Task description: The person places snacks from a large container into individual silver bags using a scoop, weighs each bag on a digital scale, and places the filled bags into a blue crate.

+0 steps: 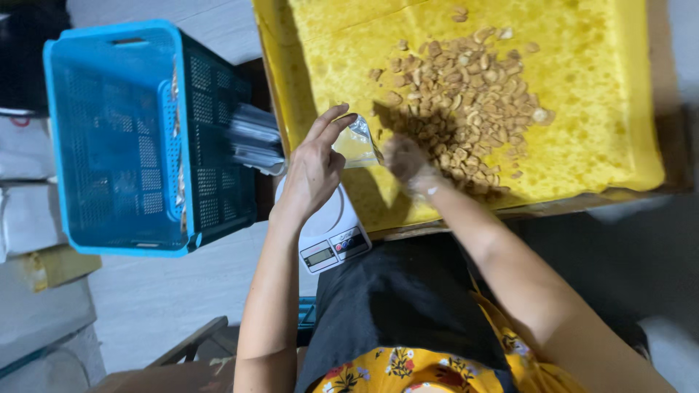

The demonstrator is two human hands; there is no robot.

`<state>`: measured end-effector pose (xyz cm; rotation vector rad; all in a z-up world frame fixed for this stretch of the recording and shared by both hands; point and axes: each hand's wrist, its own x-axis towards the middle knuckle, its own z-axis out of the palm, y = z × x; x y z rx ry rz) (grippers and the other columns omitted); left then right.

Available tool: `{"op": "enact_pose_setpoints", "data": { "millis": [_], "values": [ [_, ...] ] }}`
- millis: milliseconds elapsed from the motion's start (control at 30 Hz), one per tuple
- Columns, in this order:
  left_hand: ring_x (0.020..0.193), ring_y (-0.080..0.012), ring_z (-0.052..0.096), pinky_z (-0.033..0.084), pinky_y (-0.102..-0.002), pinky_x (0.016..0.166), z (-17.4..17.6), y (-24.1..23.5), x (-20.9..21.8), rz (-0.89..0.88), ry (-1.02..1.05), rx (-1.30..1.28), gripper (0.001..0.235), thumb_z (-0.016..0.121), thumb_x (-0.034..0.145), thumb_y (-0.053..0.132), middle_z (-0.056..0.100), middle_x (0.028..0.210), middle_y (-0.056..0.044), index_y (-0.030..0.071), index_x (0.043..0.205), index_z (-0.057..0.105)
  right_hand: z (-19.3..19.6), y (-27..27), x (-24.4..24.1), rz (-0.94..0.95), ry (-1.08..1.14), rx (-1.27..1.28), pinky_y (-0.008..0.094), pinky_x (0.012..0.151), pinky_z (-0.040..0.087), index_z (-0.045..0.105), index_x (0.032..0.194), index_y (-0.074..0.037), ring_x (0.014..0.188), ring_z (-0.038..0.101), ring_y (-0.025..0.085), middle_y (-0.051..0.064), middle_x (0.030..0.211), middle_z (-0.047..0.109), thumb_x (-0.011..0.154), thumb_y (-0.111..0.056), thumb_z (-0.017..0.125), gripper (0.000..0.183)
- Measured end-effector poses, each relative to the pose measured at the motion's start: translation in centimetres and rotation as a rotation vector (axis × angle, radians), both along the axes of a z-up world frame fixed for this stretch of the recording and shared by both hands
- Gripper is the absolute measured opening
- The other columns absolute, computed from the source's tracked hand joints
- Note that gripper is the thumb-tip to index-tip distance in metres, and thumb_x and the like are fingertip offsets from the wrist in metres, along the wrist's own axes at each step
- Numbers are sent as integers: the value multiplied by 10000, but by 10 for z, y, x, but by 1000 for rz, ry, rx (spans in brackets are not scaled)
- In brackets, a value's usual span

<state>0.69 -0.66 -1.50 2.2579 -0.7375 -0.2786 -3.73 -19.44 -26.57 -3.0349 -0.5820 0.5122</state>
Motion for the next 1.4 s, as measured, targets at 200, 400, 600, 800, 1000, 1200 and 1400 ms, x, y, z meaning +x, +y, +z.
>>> {"op": "enact_pose_setpoints", "data": {
  "millis": [200, 400, 600, 800, 1000, 1200, 1400],
  "values": [
    [1248, -381, 622, 524, -435, 998, -36, -29, 19, -55, -22, -82, 646, 515, 722, -137, 538, 1497, -129, 59, 1331, 608, 81, -38, -58, 167, 316, -152, 513, 1264, 200, 701, 1203, -222, 1484, 311, 362, 139, 1467, 512, 980, -375, 566, 302],
    [1285, -384, 590, 506, -431, 1022, -48, -44, 21, -68, -37, -105, 646, 510, 716, -146, 542, 1486, -145, 46, 1324, 620, 101, -56, -61, -24, 112, -46, 506, 1217, 224, 472, 1387, -310, 1520, 190, 359, 115, 1581, 225, 948, -358, 579, 455],
    [1295, -356, 602, 525, -403, 1010, -50, -38, 24, -23, -19, -119, 624, 520, 742, -144, 550, 1486, -132, 54, 1325, 626, 117, -114, -81, -810, 395, 389, 453, 1088, 457, 160, 1589, -397, 1562, 89, 340, 82, 1703, -116, 813, -314, 673, 934],
    [1228, -309, 650, 544, -380, 963, -56, -36, 22, 68, 84, -81, 616, 513, 748, -135, 547, 1503, -102, 85, 1310, 633, 38, -101, -77, -549, 624, -170, 405, 1122, 474, 70, 1646, -352, 1464, 264, 427, 181, 1748, -233, 922, -3, 645, 988],
    [1272, -340, 613, 512, -405, 1030, -65, -42, 21, 27, 32, -68, 629, 531, 747, -133, 546, 1501, -119, 79, 1330, 632, 52, -123, -54, -1046, 391, 1312, 513, 1058, 516, 306, 1628, -161, 1394, 550, 371, 210, 1670, 415, 791, -162, 673, 914],
    [1293, -368, 595, 484, -424, 1083, -69, -48, 19, 20, -32, -79, 695, 511, 722, -134, 550, 1489, -134, 70, 1380, 599, 92, -127, -16, -953, 400, 849, 476, 1266, 16, -37, 1647, -253, 1507, 195, 307, 218, 1644, -111, 855, -225, 705, 1086],
    [1281, -401, 589, 491, -439, 1062, -80, -45, 14, 20, -21, -49, 691, 508, 703, -136, 546, 1483, -149, 69, 1356, 605, 57, -69, -2, -535, 533, 109, 526, 1267, 154, 52, 1669, -237, 1556, 73, 363, 217, 1635, 25, 914, -307, 691, 991]
  ]
}}
